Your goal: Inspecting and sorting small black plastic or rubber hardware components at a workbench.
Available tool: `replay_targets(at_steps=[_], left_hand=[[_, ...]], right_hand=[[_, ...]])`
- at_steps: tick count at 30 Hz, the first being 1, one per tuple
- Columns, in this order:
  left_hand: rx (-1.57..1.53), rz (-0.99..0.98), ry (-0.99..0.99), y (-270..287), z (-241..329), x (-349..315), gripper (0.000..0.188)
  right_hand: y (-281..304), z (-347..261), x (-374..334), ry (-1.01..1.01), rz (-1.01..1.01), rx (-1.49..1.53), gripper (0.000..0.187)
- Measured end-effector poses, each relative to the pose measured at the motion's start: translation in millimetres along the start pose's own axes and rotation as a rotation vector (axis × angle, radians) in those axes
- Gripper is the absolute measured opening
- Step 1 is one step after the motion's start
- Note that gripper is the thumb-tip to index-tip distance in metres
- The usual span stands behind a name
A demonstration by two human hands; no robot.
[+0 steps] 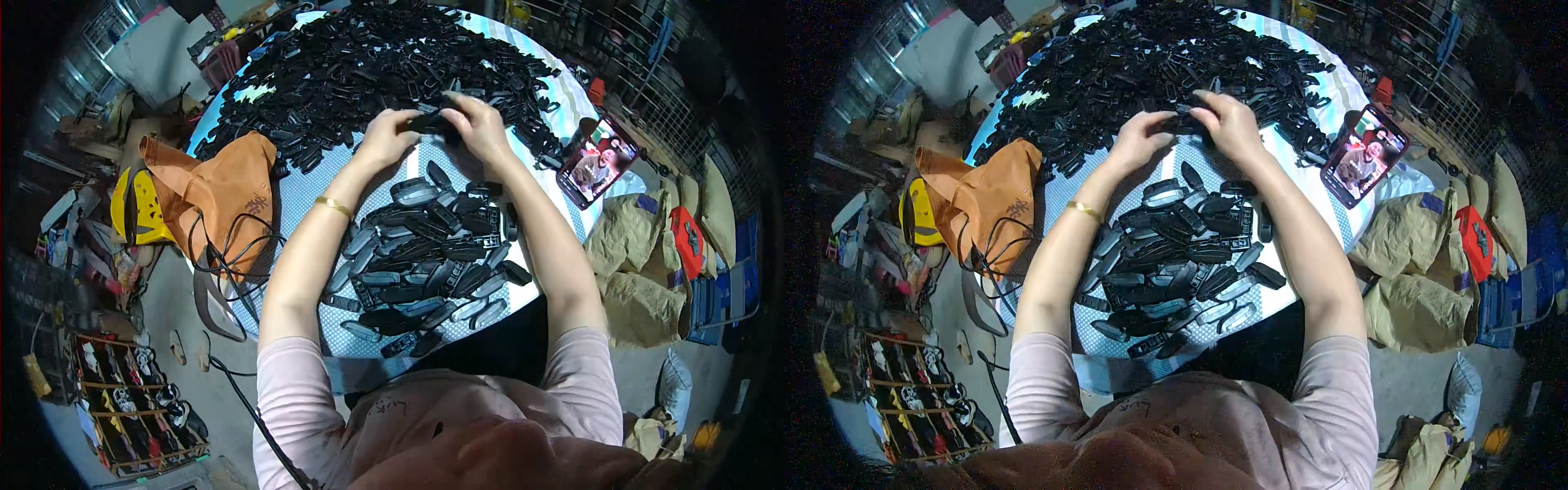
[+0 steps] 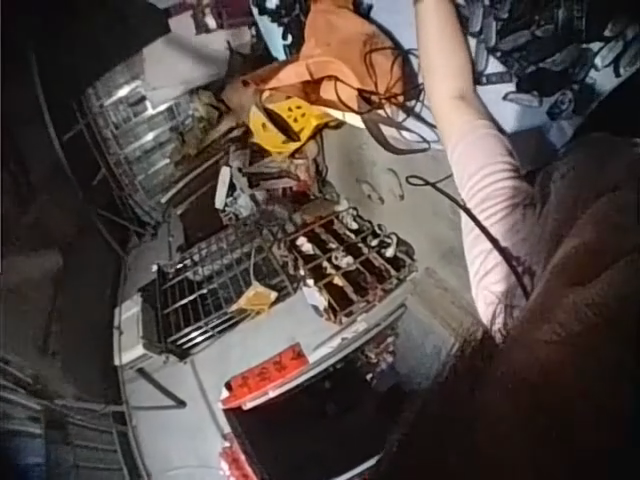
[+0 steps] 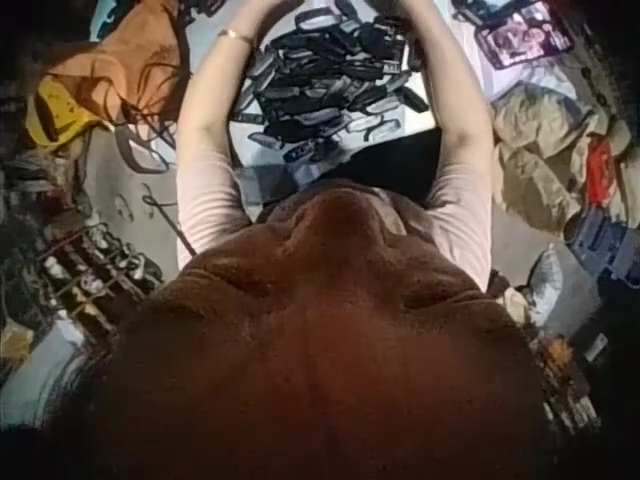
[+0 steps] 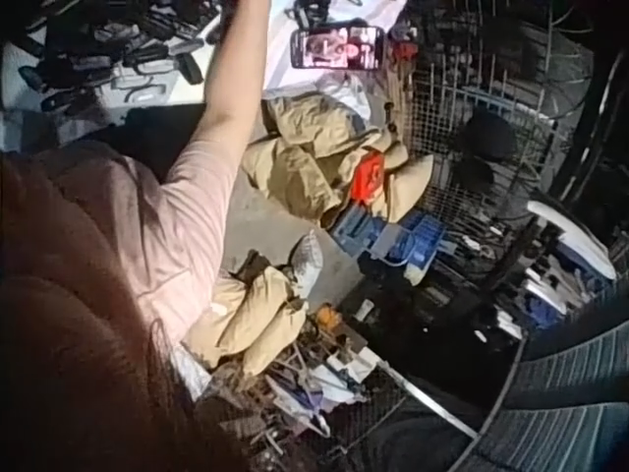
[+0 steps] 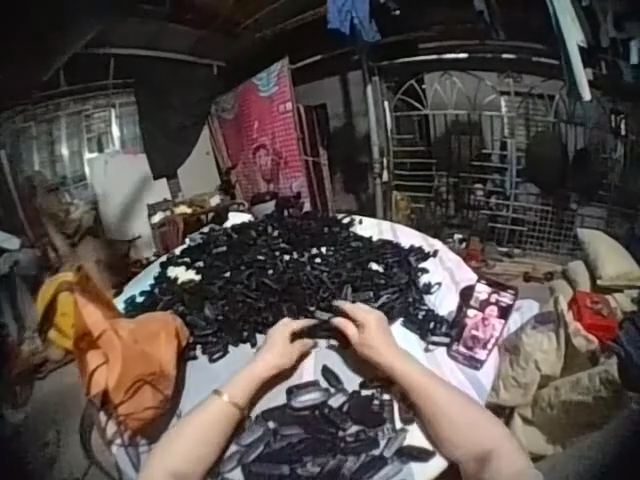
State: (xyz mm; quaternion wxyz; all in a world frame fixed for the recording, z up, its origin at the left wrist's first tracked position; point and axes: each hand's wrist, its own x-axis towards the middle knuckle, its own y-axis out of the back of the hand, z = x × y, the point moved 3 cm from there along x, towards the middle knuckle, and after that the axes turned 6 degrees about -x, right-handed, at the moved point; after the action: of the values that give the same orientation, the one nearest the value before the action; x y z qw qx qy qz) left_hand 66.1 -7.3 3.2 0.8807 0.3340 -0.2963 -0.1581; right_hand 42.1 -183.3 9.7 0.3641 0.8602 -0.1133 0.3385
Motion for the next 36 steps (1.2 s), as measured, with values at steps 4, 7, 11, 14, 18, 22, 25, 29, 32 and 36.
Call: replay_targets(at_steps=[4, 7, 11, 14, 18, 22, 25, 29, 32, 36], left_hand=[[-0.874, -0.018, 0.386, -1, 0, -15, 0.033], [-0.945, -0.026, 0.380, 2, 9, -19, 0.033], [-0.812, 0.038, 0.366, 5, 14, -18, 0.030], [-0.849, 0.134, 0.300, 6, 11, -19, 0.029], [-0.881, 0.142, 0.319, 5, 6, -21, 0.028], [-0.913, 0.153, 0.325, 3, 17, -23, 0.029], [-0.870, 0.172, 0.270, 1, 26, -23, 0.029], [-0.951, 0.239, 0.353, -2, 28, -22, 0.030], [-1.009, 0.248, 0.335, 6, 22, -20, 0.028], [-0.920, 0.108, 0.237, 22, 40, -18, 0.026]], right_hand=[[-11, -17, -7, 0.008, -0.172, 0.108, 0.032], [-16, -25, -10, 0.062, -0.111, 0.167, 0.031], [-7, -33, -11, 0.130, -0.116, 0.040, 0.031], [-4, -42, -11, 0.179, -0.063, -0.007, 0.030], [1, -51, -13, 0.147, -0.121, -0.055, 0.029], [5, -56, -16, 0.234, -0.071, -0.168, 0.022], [0, -61, -21, 0.273, -0.018, -0.238, 0.018], [-6, -61, -22, 0.293, 0.033, -0.288, 0.023], [-2, -57, -16, 0.156, 0.067, -0.118, 0.031], [-5, -39, -13, -0.234, -0.461, 0.427, 0.027]])
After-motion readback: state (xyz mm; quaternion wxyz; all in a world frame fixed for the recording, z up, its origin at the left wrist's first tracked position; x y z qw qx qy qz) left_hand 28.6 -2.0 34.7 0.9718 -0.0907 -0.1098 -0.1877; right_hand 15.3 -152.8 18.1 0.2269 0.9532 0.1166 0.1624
